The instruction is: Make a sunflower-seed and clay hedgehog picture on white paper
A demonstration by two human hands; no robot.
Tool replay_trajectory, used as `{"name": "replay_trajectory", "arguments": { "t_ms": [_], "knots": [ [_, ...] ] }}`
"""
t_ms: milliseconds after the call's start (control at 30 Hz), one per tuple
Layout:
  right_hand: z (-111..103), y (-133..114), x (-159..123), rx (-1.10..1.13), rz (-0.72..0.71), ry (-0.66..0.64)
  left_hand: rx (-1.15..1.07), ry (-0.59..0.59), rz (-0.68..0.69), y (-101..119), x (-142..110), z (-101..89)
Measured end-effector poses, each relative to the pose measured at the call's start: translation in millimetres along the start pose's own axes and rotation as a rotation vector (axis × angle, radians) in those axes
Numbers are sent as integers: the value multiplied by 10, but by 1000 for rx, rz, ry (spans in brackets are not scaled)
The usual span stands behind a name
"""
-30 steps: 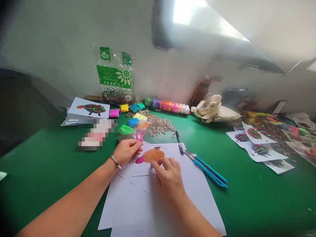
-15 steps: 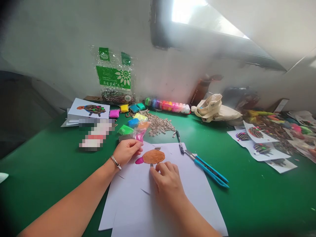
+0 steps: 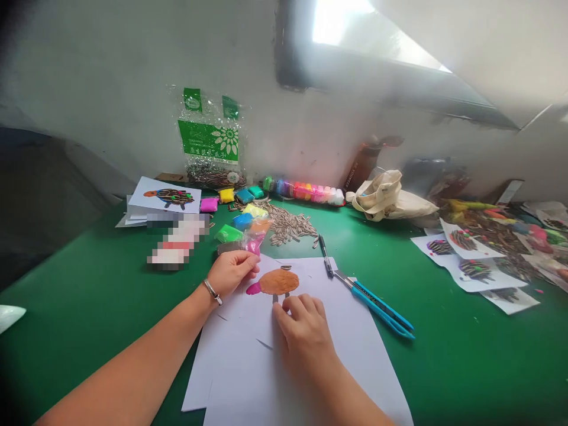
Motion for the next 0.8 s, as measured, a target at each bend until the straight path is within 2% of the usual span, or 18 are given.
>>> {"name": "replay_trajectory", "arguments": {
  "t_ms": [100,300,533,800],
  "knots": [
    [18,18,-15,20,7,3,9,1,6,-6,4,0],
    [-11,125,-15,50,43,87,28,-6,16,-17,4,4],
    [-57,106,39,-18,85,23,50,-17,26,20,-5,3],
    [-18,46,43,-56,18,-8,81,-24,33,38,-10,12]
  ]
}}
Point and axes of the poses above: each hand's wrist, its own x-axis towards the middle knuckle, its own z-axis out of the palm, y = z × x, the point moved 3 cm from there along x, towards the middle knuckle, and after that the axes turned 5 degrees about z, right-handed, at the moved point
